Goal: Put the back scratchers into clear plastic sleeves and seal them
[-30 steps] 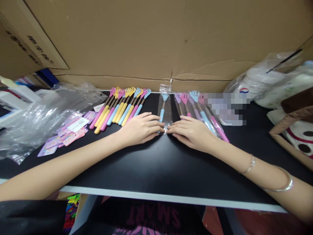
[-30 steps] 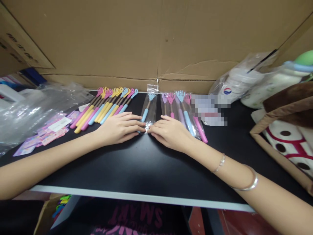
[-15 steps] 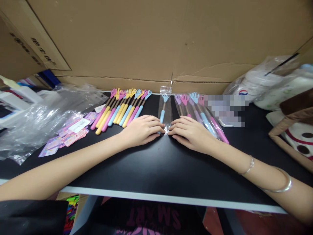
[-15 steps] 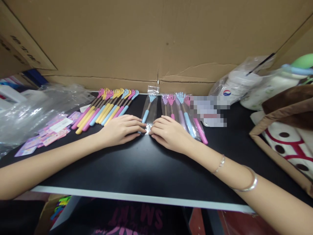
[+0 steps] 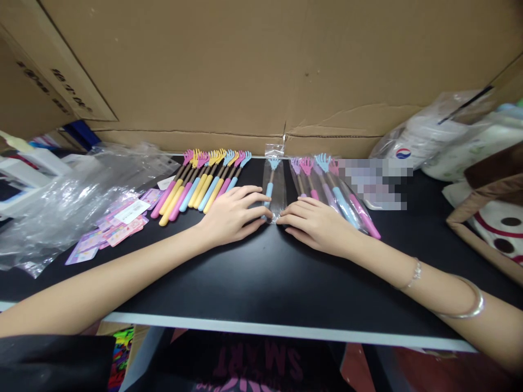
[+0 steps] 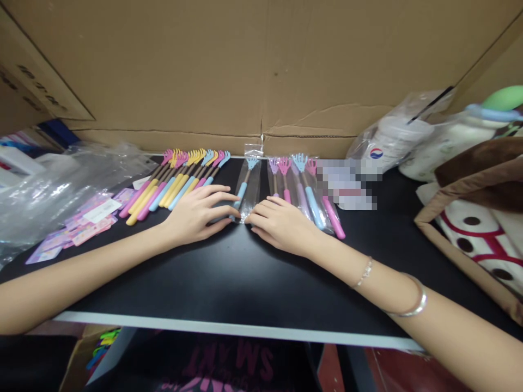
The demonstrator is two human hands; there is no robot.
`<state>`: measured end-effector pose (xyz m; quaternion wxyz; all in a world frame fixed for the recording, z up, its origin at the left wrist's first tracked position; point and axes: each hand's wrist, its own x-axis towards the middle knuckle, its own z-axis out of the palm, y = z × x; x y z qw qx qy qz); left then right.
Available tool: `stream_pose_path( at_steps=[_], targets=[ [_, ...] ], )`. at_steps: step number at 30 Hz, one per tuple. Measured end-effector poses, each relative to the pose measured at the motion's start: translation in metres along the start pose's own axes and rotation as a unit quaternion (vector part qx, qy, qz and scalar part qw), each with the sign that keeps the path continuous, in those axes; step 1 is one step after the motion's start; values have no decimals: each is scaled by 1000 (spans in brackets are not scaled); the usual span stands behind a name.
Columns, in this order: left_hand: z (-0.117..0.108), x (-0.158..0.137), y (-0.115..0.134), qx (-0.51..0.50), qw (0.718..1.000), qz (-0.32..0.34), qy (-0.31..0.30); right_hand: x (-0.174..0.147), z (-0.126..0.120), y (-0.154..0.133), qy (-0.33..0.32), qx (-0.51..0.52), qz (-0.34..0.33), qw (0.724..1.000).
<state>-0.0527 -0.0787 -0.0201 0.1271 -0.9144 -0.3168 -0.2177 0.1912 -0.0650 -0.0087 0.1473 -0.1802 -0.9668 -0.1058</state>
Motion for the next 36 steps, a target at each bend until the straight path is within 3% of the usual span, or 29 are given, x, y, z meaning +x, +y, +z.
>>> stream_pose_path(
  at_steps=[7,17,36],
  targets=[
    [0,1,0,-17,999,-44,-25,0,1,2,-9,12,12,1000],
    [-1,0,2,3,998,-56,-18,-1,0,1,-5,9,10,1000],
    [3,-1,-2,-99,991,-95,-6,-2,3,1,18,42,13,999]
  ],
)
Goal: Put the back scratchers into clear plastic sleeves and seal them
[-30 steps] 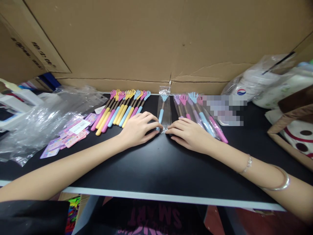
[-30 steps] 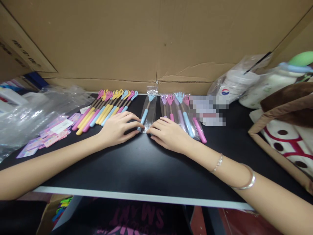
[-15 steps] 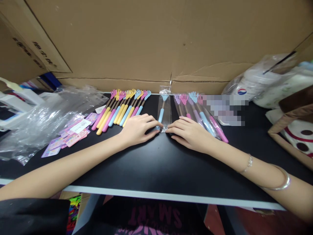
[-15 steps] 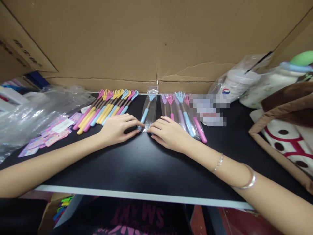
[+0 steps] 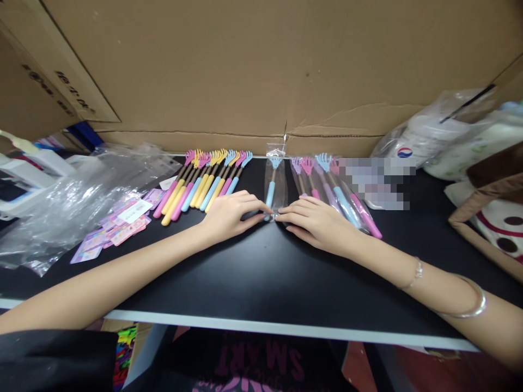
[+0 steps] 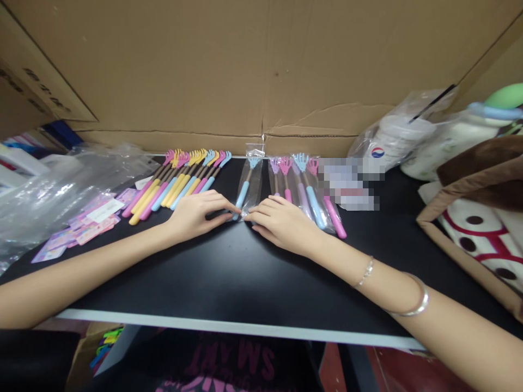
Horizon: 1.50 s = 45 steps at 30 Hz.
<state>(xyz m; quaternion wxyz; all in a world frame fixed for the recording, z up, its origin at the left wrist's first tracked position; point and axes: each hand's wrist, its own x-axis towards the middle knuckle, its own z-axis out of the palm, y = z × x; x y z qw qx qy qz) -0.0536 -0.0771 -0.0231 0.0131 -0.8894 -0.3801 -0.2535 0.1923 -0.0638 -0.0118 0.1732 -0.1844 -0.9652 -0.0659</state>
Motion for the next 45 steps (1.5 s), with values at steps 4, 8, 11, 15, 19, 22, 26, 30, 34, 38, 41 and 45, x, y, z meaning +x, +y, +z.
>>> stream_pose_path(
  at_steps=[4,8,11,15,19,22,26,30,34,38,41,45],
  targets=[
    [-2,0,2,4,1000,-7,-13,0,1,-1,-3,2,7,1000],
    [-3,0,5,19,1000,-16,-13,0,1,-2,-8,5,14,1000],
    [-2,0,6,25,999,-28,-12,1,0,-2,-7,-4,19,1000],
    [-1,0,5,29,999,-42,-2,1,0,-3,-11,-8,14,1000],
    [1,0,4,56,998,-15,6,1,2,-3,-22,-6,13,1000],
    [1,-1,4,65,998,-10,9,1,3,-3,-26,-5,18,999],
    [0,-1,4,71,997,-15,18,1,2,-4,-31,-4,16,999],
    [-1,0,5,80,997,-17,9,2,1,-4,-36,-1,20,999],
    [0,0,4,72,997,-39,-12,2,0,-4,-38,14,33,999],
    [5,-2,0,72,995,-71,-21,1,1,-4,-26,43,54,997],
    [8,-3,-2,62,993,-86,-45,0,3,-3,-23,46,51,997],
    [6,-3,0,44,994,-82,-61,-1,3,-3,-21,49,40,998]
  ],
)
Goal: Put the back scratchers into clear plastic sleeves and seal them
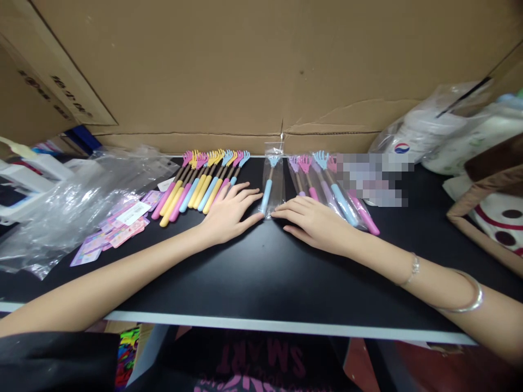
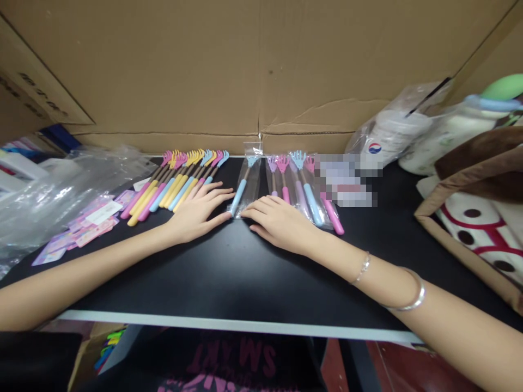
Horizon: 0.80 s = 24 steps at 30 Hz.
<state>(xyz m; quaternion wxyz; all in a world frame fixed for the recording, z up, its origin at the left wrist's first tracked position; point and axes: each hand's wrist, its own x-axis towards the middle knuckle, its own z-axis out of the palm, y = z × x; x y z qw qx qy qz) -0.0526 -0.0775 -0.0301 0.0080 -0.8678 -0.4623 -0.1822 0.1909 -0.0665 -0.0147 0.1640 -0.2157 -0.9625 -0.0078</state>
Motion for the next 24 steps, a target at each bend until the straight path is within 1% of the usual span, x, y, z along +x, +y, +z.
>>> stream_pose_path(
  at_steps=[2,6,10,15,19,24],
  targets=[
    [-2,0,1,4,1000,6,5,0,-1,0,3,17,6,1000],
    [-5,0,5,3,999,38,13,0,-2,3,10,68,32,997],
    [-7,0,9,8,998,57,32,0,-2,3,10,84,55,995],
    [-7,0,12,-25,998,44,42,0,-2,1,16,75,55,996],
    [-7,0,14,-48,996,28,72,0,-1,-5,20,78,67,995],
    [-8,-2,17,-41,993,41,101,-1,1,-11,36,116,69,990]
  ],
)
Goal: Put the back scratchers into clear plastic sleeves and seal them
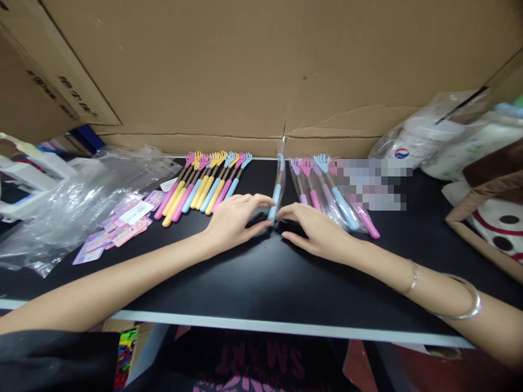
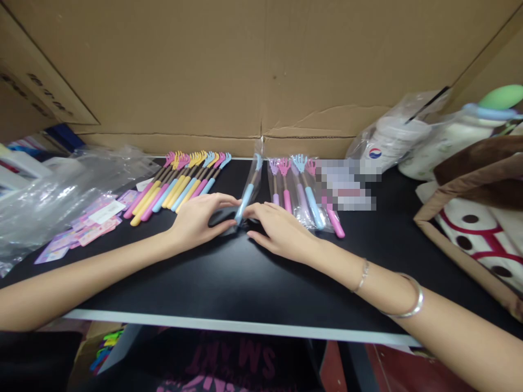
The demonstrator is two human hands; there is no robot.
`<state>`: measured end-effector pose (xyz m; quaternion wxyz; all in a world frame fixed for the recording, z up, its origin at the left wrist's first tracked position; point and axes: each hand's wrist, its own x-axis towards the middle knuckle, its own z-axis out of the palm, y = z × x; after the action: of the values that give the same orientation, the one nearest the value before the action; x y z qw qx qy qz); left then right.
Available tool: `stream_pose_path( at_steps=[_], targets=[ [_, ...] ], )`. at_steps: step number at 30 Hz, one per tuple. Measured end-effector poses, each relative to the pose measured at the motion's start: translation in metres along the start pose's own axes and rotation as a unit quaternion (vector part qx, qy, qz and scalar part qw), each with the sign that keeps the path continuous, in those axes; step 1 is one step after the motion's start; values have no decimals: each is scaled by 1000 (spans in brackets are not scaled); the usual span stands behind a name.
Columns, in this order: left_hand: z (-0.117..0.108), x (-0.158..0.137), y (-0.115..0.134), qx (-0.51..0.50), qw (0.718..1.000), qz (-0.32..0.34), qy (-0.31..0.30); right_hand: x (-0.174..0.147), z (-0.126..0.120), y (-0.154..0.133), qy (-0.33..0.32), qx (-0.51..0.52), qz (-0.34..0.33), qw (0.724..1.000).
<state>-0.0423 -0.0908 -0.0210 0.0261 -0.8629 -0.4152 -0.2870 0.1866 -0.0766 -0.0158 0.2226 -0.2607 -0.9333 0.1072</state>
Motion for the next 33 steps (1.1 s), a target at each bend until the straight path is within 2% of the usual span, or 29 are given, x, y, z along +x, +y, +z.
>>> stream_pose_path(
  at_steps=[6,11,17,20,28,33],
  targets=[
    [-2,0,1,13,999,48,13,-3,-1,-4,-4,70,4,998],
    [-2,0,-3,63,992,104,28,-1,-2,-4,-18,71,0,997],
    [-2,0,-4,125,977,170,14,3,-5,-4,13,-65,-9,998],
    [-3,-1,-3,144,973,182,15,5,-7,-7,32,-115,-36,992],
    [-3,-1,3,145,976,158,35,3,-5,-11,39,-152,-73,985],
    [-6,1,2,164,961,218,48,2,-3,-6,24,-172,-98,980]
  ],
)
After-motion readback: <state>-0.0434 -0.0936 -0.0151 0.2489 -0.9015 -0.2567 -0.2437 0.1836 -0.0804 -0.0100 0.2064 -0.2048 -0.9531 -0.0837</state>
